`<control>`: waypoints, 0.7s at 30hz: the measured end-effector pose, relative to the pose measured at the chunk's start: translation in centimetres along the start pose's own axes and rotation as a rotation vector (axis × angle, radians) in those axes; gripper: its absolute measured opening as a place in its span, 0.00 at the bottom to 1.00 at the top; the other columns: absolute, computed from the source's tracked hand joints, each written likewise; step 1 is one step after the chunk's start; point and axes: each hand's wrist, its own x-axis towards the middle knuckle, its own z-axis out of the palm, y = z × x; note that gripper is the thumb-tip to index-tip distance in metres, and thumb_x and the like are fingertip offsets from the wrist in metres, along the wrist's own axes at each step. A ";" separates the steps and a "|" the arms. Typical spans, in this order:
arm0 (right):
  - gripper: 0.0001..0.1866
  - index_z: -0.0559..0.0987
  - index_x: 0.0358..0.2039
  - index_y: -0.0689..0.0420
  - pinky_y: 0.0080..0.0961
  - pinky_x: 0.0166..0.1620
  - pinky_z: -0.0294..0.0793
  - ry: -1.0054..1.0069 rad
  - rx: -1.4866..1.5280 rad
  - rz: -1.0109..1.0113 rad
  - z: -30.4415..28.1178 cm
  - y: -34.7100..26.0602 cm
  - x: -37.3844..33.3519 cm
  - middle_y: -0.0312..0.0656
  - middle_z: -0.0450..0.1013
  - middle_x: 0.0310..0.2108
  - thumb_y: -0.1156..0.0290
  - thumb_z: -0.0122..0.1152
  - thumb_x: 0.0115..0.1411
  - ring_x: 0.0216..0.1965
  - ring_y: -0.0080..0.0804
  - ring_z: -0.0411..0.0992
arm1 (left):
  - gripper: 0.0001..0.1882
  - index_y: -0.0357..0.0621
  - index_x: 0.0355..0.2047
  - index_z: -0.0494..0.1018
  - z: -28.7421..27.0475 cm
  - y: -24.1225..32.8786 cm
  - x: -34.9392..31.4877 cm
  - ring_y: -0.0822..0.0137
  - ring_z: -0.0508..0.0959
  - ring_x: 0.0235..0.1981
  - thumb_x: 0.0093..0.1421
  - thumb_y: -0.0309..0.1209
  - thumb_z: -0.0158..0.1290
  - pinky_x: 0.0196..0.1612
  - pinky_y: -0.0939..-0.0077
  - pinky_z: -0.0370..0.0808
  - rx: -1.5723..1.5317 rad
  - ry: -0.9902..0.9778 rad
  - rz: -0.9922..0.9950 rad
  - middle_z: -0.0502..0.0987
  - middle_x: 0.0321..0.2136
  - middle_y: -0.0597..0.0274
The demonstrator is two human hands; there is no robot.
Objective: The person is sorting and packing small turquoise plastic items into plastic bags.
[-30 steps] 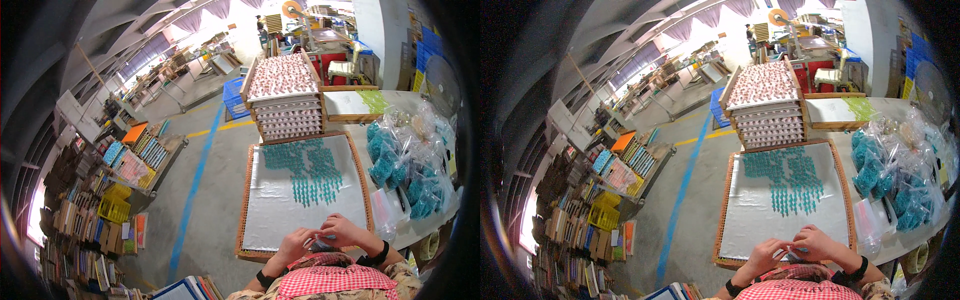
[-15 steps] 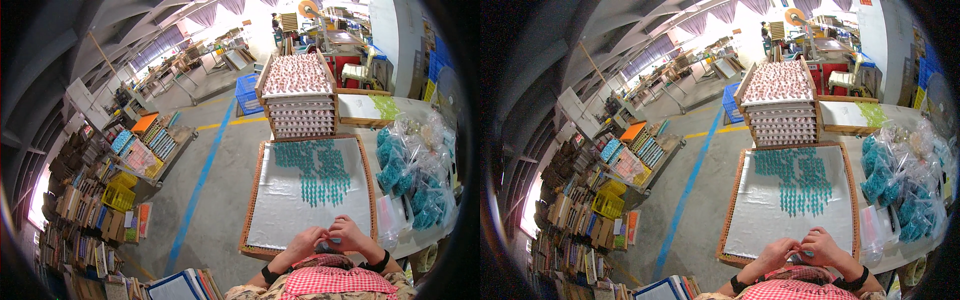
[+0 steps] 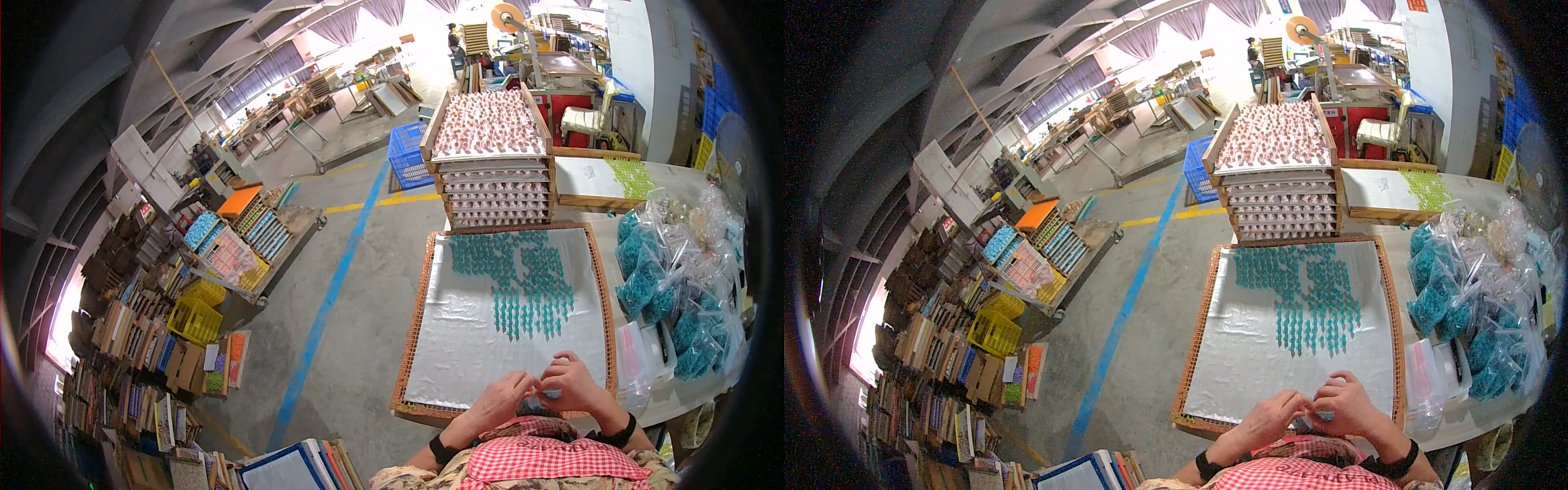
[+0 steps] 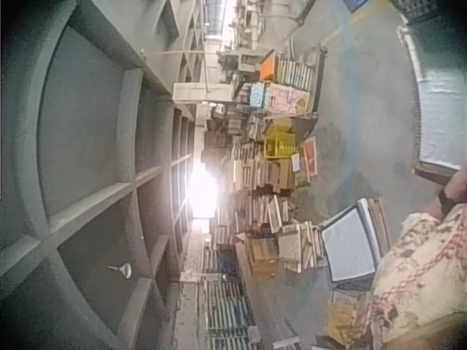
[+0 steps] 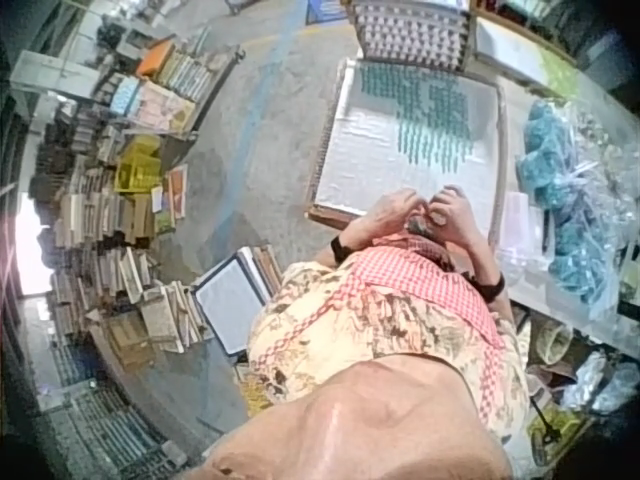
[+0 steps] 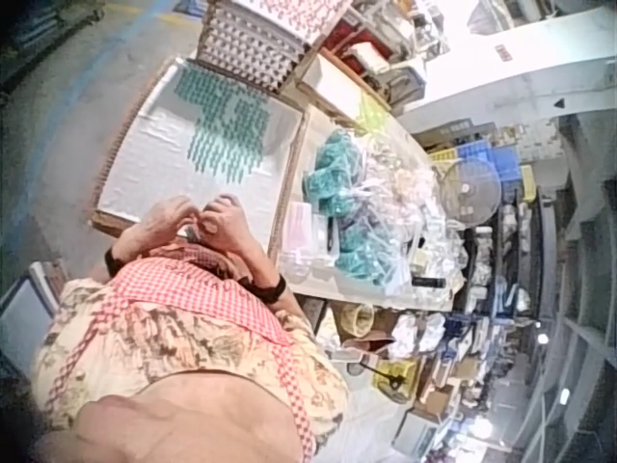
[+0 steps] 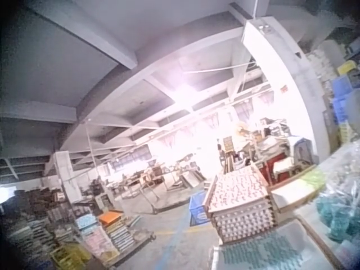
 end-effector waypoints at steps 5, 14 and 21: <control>0.05 0.81 0.21 0.45 0.35 0.50 0.66 0.042 -0.026 0.027 -0.5 0.3 -0.5 0.28 0.75 0.25 0.67 0.69 0.41 0.33 0.25 0.73 | 0.12 0.44 0.41 0.67 -0.4 -0.2 -0.4 0.53 0.75 0.37 0.56 0.23 0.53 0.35 0.63 0.73 -0.004 -0.039 -0.036 0.71 0.34 0.56; 0.07 0.81 0.24 0.45 0.36 0.51 0.66 0.045 -0.032 0.019 -0.2 0.5 -0.8 0.28 0.75 0.27 0.68 0.68 0.40 0.34 0.27 0.73 | 0.09 0.41 0.38 0.68 -1.4 0.8 0.2 0.55 0.75 0.35 0.58 0.29 0.53 0.34 0.65 0.74 0.095 0.000 0.006 0.71 0.31 0.56; 0.07 0.81 0.27 0.46 0.37 0.52 0.65 0.027 -0.011 0.018 -0.4 -0.3 -0.7 0.30 0.75 0.29 0.67 0.67 0.44 0.35 0.27 0.73 | 0.07 0.41 0.30 0.68 -0.9 0.2 0.3 0.57 0.74 0.29 0.58 0.31 0.53 0.29 0.66 0.73 0.248 -0.044 0.051 0.70 0.25 0.58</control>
